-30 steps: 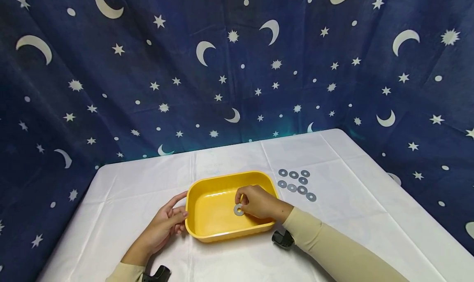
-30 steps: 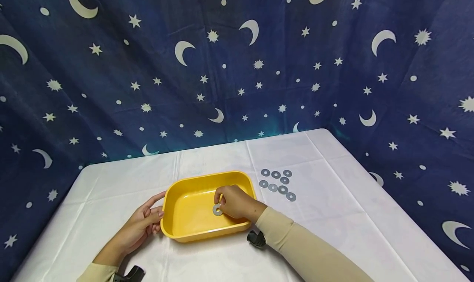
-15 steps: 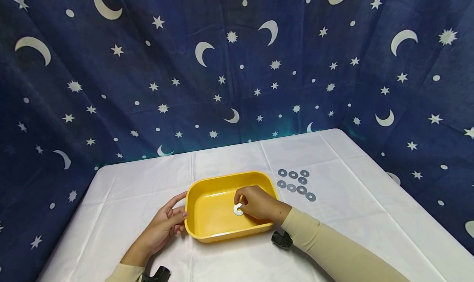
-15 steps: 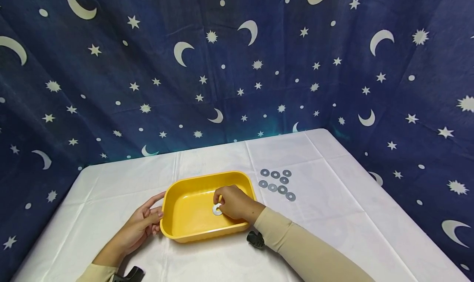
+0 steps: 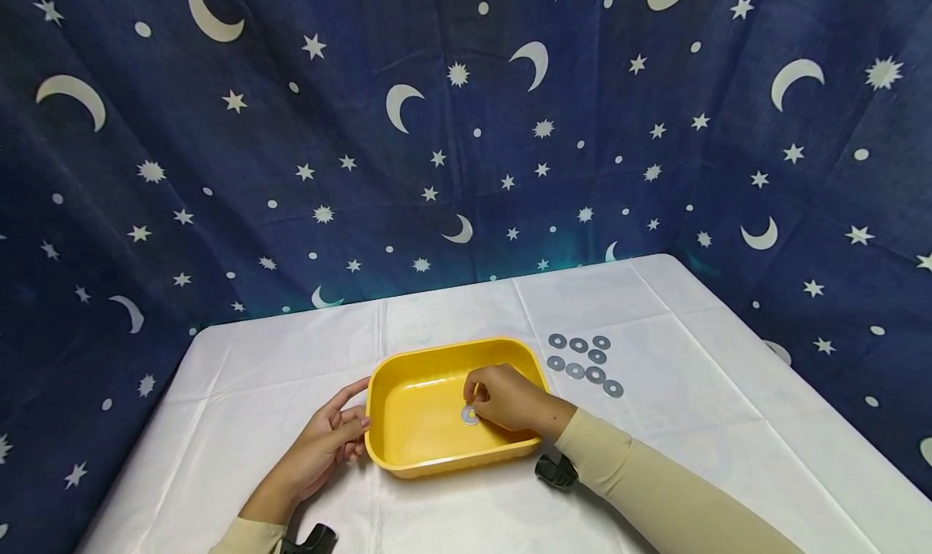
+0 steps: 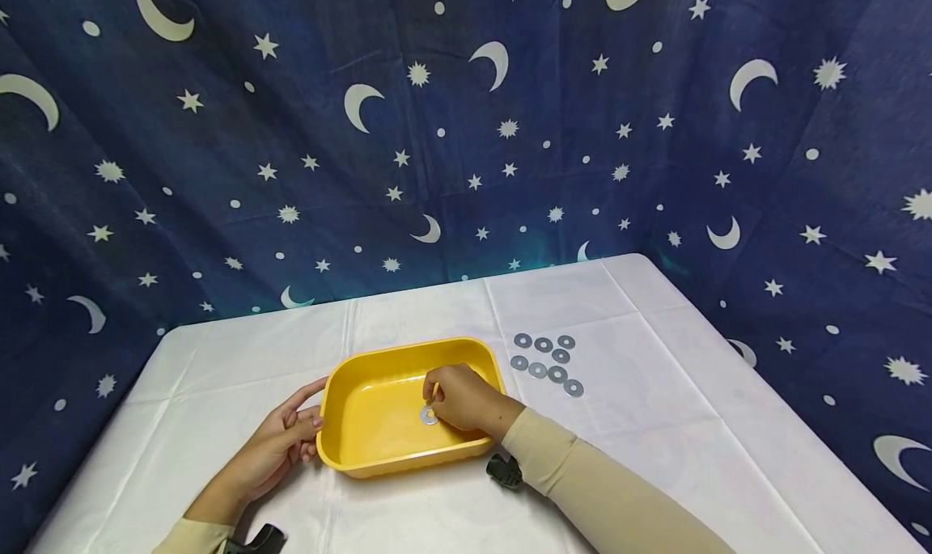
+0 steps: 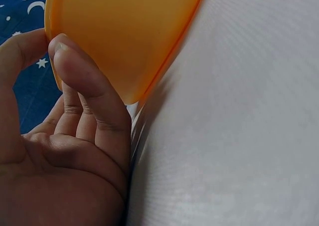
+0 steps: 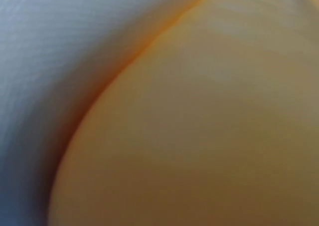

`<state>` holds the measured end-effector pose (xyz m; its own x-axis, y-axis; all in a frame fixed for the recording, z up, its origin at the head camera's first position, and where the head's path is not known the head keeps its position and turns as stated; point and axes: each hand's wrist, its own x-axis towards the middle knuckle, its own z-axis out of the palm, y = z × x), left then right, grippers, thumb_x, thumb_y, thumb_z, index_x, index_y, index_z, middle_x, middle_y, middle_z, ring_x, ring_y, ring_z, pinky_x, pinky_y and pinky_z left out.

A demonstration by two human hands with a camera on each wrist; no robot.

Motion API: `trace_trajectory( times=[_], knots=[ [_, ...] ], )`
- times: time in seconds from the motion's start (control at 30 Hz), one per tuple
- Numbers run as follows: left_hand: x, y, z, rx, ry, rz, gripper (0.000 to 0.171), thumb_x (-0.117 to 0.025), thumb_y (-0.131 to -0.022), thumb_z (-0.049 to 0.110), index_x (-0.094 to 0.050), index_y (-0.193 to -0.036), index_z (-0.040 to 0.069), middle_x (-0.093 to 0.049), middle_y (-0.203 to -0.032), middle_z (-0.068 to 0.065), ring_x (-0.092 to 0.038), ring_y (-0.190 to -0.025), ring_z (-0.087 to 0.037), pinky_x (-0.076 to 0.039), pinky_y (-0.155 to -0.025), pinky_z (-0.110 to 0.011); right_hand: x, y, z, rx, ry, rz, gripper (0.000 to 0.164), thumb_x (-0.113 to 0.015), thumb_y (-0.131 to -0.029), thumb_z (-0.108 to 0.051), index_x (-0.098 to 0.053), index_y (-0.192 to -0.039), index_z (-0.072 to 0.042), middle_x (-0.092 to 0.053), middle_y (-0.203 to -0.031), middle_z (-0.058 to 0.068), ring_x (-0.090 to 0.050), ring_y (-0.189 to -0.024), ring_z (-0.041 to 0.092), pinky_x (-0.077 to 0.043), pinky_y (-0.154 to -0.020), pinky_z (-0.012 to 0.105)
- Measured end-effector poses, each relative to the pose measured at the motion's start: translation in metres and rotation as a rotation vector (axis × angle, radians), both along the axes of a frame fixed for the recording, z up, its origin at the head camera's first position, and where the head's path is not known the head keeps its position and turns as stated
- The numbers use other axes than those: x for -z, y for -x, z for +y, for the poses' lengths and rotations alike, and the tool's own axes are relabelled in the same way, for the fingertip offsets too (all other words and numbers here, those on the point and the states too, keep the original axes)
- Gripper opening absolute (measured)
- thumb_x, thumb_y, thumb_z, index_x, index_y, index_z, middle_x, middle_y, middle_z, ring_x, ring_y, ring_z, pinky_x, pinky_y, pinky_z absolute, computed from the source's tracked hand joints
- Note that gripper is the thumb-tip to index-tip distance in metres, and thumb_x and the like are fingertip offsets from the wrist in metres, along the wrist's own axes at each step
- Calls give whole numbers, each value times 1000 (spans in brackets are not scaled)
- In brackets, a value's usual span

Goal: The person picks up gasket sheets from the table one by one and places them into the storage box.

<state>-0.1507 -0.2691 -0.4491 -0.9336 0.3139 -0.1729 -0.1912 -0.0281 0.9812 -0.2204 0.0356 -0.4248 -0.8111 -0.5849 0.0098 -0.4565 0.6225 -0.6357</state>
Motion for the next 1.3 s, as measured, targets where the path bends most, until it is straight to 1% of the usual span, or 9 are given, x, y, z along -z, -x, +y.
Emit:
trace_trajectory(
  times=[0.1,0.27,0.33,0.47,0.6,0.8,0.93,1.07,1.3],
  knots=[
    [0,0,1,-4,4,-5,74,-57,-102,15,-11,-159,10,-62,-95,4,-56,-64,-6,-51,-59,-15,-1,0,1,7,5,0,8,-71,-86,-2,-69,-89,-9,-55,-70,-2,-49,-65,11,-41,-59,19],
    [1,1,1,-4,3,-2,73,-58,-101,16,-12,-158,10,-62,-95,3,-56,-64,-6,-51,-59,-15,-9,-3,6,44,79,7,8,-67,-91,-9,-70,-99,-7,-58,-78,-2,-44,-55,9,-38,-50,19],
    [1,2,2,0,-1,0,73,-58,-101,16,-12,-158,9,-62,-94,3,-56,-64,-6,-51,-59,-15,-14,-5,10,71,120,31,10,-65,-92,-9,-71,-101,-8,-59,-81,-3,-44,-54,9,-39,-50,20],
    [0,2,1,-1,-6,1,73,-58,-101,14,-13,-158,9,-61,-93,4,-56,-64,-6,-51,-58,-16,-26,-11,19,119,197,106,10,-64,-91,-9,-72,-98,-9,-61,-81,-6,-49,-61,11,-43,-54,21],
    [-1,2,0,-17,-12,-1,71,-57,-101,14,-15,-158,10,-60,-92,3,-57,-64,-7,-52,-58,-16,-35,-15,29,141,256,154,10,-65,-90,-8,-72,-97,-12,-62,-81,-6,-50,-64,12,-45,-56,21],
    [1,0,-1,-7,-30,15,70,-56,-102,9,-14,-158,7,-60,-91,4,-56,-63,-6,-51,-57,-16,-31,-22,45,173,275,159,12,-66,-91,-7,-72,-99,-14,-62,-83,-6,-51,-64,10,-46,-58,21],
    [3,0,-1,-11,-26,29,71,-56,-101,7,-14,-158,7,-60,-90,4,-55,-62,-6,-51,-56,-16,-29,-23,56,204,286,143,12,-65,-92,-7,-72,-101,-11,-62,-84,-4,-52,-67,11,-47,-58,22],
    [4,-1,-2,-12,-18,22,72,-58,-100,8,-14,-158,8,-61,-91,5,-56,-63,-6,-51,-56,-15,-31,-20,66,240,280,123,12,-64,-94,-7,-71,-104,-8,-63,-85,-1,-52,-68,14,-46,-56,22],
    [4,0,-3,0,-31,31,73,-58,-100,8,-13,-158,8,-64,-92,4,-57,-63,-5,-51,-56,-15,-31,-8,84,303,238,112,18,-64,-95,-11,-69,-112,-11,-65,-89,4,-52,-67,18,-46,-55,24]
  ],
)
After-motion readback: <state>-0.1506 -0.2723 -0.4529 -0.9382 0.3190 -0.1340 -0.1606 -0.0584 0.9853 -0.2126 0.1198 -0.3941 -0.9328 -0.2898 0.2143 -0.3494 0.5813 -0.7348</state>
